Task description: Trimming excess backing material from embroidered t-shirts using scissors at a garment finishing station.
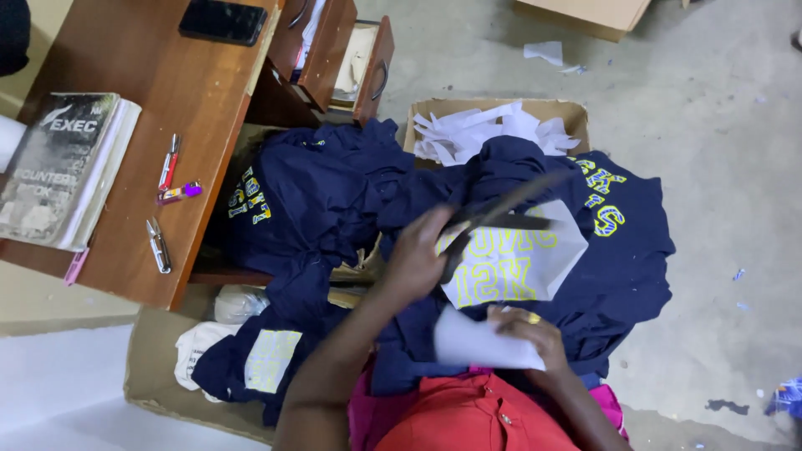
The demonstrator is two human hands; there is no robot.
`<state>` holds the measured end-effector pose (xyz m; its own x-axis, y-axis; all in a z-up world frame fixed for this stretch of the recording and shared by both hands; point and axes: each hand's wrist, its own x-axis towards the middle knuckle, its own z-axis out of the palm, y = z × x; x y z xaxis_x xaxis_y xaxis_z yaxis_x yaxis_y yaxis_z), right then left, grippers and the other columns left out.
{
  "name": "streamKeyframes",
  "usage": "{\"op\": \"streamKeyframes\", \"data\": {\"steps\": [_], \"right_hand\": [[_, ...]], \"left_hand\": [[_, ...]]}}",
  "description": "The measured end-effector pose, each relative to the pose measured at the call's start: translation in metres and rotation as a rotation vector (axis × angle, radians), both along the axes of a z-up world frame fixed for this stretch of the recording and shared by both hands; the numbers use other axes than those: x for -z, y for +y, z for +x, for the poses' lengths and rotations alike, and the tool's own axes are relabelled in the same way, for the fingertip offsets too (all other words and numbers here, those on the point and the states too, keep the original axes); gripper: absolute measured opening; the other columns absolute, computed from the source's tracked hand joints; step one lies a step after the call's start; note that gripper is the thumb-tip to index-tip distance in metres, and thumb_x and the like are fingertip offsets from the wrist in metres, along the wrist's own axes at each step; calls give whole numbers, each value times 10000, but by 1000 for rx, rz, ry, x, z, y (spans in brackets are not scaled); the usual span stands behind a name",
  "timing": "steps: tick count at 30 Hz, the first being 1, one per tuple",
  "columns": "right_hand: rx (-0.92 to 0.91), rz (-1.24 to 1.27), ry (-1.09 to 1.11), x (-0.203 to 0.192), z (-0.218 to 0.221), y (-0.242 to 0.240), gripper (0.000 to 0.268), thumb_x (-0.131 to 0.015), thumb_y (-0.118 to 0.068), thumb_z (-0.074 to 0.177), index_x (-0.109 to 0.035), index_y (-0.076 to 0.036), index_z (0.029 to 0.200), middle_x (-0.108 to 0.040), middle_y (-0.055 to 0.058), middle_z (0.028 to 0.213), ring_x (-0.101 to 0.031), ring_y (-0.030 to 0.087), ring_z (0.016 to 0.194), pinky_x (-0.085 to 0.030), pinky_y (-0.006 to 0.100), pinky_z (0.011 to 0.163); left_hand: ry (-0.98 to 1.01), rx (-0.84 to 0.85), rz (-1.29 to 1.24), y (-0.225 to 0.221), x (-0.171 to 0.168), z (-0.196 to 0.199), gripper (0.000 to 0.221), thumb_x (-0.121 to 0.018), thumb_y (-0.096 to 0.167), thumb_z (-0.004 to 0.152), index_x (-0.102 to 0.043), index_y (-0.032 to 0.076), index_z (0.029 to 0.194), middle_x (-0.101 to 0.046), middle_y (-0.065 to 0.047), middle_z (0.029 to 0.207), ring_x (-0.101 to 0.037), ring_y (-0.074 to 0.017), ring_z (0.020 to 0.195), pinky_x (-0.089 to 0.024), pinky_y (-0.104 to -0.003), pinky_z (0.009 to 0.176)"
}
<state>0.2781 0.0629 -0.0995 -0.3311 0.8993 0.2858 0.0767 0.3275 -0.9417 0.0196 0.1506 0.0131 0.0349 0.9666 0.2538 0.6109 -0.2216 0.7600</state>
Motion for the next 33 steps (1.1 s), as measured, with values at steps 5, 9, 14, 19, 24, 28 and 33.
{"op": "streamKeyframes", "data": {"steps": [5,9,14,19,24,28,33], "right_hand": [[-209,-227,128,-2,-13,1,386,-533,-456,911,-577,-100,768,-560,25,736,-503,177,680,-380,363,636],[87,-494,-7,49,6,6,320,-779,-399,890,-704,-116,1019,-650,-23,863,-585,97,814,-474,294,721],[521,-700,-91,-15,28,52,709,-669,-522,865,-611,-191,1489,-693,87,959,-496,151,548,-386,312,400],[617,-439,-63,-89,56,88,704,-665,-476,957,-496,-45,1487,-514,211,1274,-511,359,1106,-467,501,870],[640,-114,-352,-59,59,87,240,-729,-189,1001,-732,-59,1204,-715,80,980,-582,196,850,-451,429,730],[304,9,-271,-72,32,53,528,-469,25,740,-783,-88,1149,-755,137,1308,-677,314,1282,-473,424,1117],[165,-117,-84,-70,6,30,201,-507,-17,681,-636,-170,706,-655,-33,711,-596,139,693,-423,312,711]], "left_hand": [[-42,619,81,122,0,55,420,-775,328,965,-633,79,1271,-711,-127,1249,-703,-297,1199,-530,-374,985],[125,671,33,162,59,95,389,-677,-10,756,-687,129,1119,-807,-83,1012,-755,-283,916,-510,-375,730],[-646,-51,-27,152,23,80,150,-681,95,783,-666,179,906,-666,26,852,-582,-111,793,-502,-312,719],[-1122,-484,226,46,-16,42,527,-765,-100,809,-563,103,1250,-665,-77,1161,-650,-136,1007,-497,-249,905],[-940,-376,-265,-37,16,62,301,-832,142,828,-664,77,1069,-653,-27,720,-527,-57,445,-380,-247,330],[-885,-295,-407,-71,81,57,249,-812,91,874,-599,95,1004,-579,6,703,-537,-71,549,-427,-253,475],[-463,-304,-378,-74,18,45,454,-809,245,849,-615,119,1240,-751,-40,1078,-708,-181,975,-554,-351,867]]}}
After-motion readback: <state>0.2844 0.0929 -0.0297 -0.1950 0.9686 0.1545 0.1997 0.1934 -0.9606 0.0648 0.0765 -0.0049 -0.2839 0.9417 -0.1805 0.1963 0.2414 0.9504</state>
